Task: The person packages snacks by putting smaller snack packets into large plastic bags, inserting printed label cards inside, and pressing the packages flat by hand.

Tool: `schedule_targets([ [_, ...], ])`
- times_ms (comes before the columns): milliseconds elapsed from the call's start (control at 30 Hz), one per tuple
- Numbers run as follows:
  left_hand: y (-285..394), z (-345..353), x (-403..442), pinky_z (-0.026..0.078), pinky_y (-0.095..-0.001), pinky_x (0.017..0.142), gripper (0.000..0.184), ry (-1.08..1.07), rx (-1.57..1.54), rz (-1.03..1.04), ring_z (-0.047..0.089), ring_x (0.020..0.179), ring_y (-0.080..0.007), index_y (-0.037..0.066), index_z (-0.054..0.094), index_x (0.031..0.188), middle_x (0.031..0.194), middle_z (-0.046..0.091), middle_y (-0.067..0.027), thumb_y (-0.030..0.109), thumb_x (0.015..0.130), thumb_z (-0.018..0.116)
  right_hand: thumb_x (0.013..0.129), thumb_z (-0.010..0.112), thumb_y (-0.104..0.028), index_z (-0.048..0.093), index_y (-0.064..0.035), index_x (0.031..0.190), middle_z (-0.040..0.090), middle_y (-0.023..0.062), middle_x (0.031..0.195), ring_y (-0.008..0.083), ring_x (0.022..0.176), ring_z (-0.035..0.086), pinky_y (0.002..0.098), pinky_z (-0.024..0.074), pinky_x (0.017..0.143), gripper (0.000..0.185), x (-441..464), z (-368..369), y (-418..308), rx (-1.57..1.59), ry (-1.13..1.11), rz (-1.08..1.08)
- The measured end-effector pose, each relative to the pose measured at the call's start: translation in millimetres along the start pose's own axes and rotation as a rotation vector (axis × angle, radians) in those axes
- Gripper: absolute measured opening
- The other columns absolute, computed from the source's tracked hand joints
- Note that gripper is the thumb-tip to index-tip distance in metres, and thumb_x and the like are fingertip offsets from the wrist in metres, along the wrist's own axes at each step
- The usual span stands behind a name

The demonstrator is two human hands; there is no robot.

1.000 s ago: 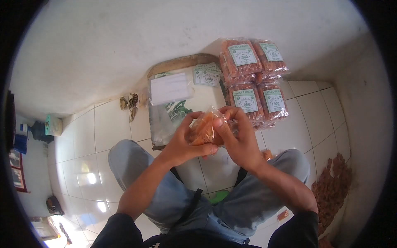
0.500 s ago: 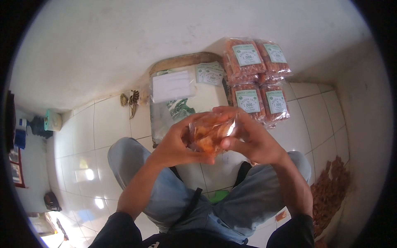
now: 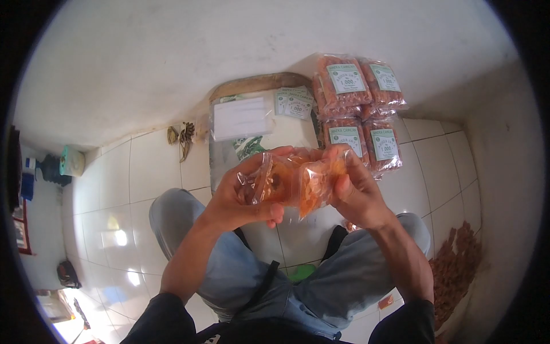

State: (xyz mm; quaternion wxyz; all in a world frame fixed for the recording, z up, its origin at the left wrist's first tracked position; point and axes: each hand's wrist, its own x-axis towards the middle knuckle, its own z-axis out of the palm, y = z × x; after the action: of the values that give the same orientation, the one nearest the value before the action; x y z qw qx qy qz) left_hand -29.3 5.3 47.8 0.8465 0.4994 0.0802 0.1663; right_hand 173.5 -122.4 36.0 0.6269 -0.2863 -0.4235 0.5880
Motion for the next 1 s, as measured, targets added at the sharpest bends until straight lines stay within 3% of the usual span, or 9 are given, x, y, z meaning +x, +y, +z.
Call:
schedule_targets([
  [67,1.6,0.6,-1.0,0.052,-0.0235,0.061,0.075,-0.017,0.025,0.001,0.061,0.071,-0.0092,0.005,0.035,0.146,0.101,0.064,-0.0092,-0.001,0.082,0.074,0.096,0.055,-0.036,0.038,-0.0175,0.136,0.04,0.0108,0.143,0.0235,0.129,0.046,0.0415,0.0454,0.102,0.048,-1.9,-0.7,1.2,0.015,0.007,0.023],
  [300,2.9,-1.7,-2.0,0.053,-0.0244,0.063,0.076,-0.028,0.004,-0.012,0.061,0.071,-0.0096,0.004,0.034,0.147,0.1,0.064,-0.0095,-0.002,0.082,0.073,0.095,0.053,-0.041,0.036,-0.015,0.137,0.045,0.0062,0.138,0.02,0.127,0.047,0.0417,0.0448,0.101,0.052,-6.7,-2.1,7.1,0.043,0.106,0.04],
  [400,3.2,-2.6,-1.3,0.053,-0.0243,0.063,0.078,-0.046,0.006,-0.001,0.062,0.075,-0.0099,0.004,0.033,0.147,0.104,0.064,-0.0097,-0.002,0.081,0.074,0.095,0.054,-0.04,0.037,-0.0132,0.135,0.045,0.0079,0.138,0.0206,0.127,0.047,0.0413,0.0447,0.101,0.052,-3.4,6.0,5.7,-0.01,0.154,0.019],
  [467,8.8,1.1,-0.7,0.056,-0.0293,0.073,0.081,0.03,0.029,-0.078,0.065,0.091,-0.0176,0.002,0.034,0.146,0.117,0.06,-0.0117,-0.006,0.076,0.074,0.095,0.056,-0.039,0.037,-0.012,0.134,0.045,0.0095,0.137,0.0211,0.127,0.047,0.0412,0.0445,0.101,0.051,-0.4,12.4,4.5,-0.053,0.195,0.0],
  [567,-16.2,-7.1,5.9,0.05,-0.0319,0.09,0.094,-0.052,0.154,0.1,0.055,0.112,-0.0171,0.009,0.023,0.152,0.132,0.049,-0.0124,0.007,0.077,0.081,0.093,0.064,-0.031,0.038,-0.0102,0.128,0.044,0.013,0.135,0.0228,0.126,0.047,0.0405,0.0424,0.103,0.048,2.5,18.0,6.7,-0.242,0.247,-0.037],
  [667,-9.5,-4.4,2.8,0.044,-0.0341,0.1,0.107,-0.106,0.277,0.03,0.05,0.119,-0.0193,0.011,0.016,0.152,0.135,0.045,-0.0123,0.016,0.072,0.086,0.082,0.078,-0.021,0.04,-0.0092,0.117,0.039,0.0173,0.135,0.0264,0.124,0.047,0.0392,0.0385,0.102,0.053,-2.5,16.4,15.2,-0.689,0.262,-0.145],
  [767,-20.5,-5.7,3.7,0.045,-0.0335,0.098,0.108,-0.006,0.34,0.078,0.051,0.116,-0.0191,0.01,0.018,0.149,0.131,0.047,-0.0126,0.025,0.07,0.089,0.077,0.082,-0.024,0.04,-0.0094,0.115,0.041,0.0187,0.13,0.0289,0.12,0.048,0.039,0.0397,0.099,0.057,-3.3,14.2,17.4,-1.088,0.142,-0.331],
  [867,-29.6,-2.4,8.9,0.047,-0.0318,0.095,0.094,0.191,0.098,0.021,0.053,0.114,-0.0179,0.006,0.029,0.143,0.125,0.05,-0.0127,0.028,0.073,0.087,0.072,0.087,-0.024,0.041,-0.0102,0.115,0.043,0.0179,0.123,0.0307,0.114,0.05,0.0388,0.0419,0.093,0.064,-0.4,18.0,15.5,-1.167,0.136,-0.408],
  [1000,-32.5,-1.2,9.7,0.049,-0.0301,0.092,0.08,0.219,0.151,-0.058,0.055,0.112,-0.0172,0.004,0.035,0.137,0.123,0.052,-0.0128,0.029,0.078,0.083,0.067,0.09,-0.023,0.042,-0.0087,0.121,0.045,0.0162,0.118,0.0301,0.109,0.052,0.0383,0.0441,0.088,0.074,-1.3,19.0,25.6,-1.155,0.29,-0.37],
])
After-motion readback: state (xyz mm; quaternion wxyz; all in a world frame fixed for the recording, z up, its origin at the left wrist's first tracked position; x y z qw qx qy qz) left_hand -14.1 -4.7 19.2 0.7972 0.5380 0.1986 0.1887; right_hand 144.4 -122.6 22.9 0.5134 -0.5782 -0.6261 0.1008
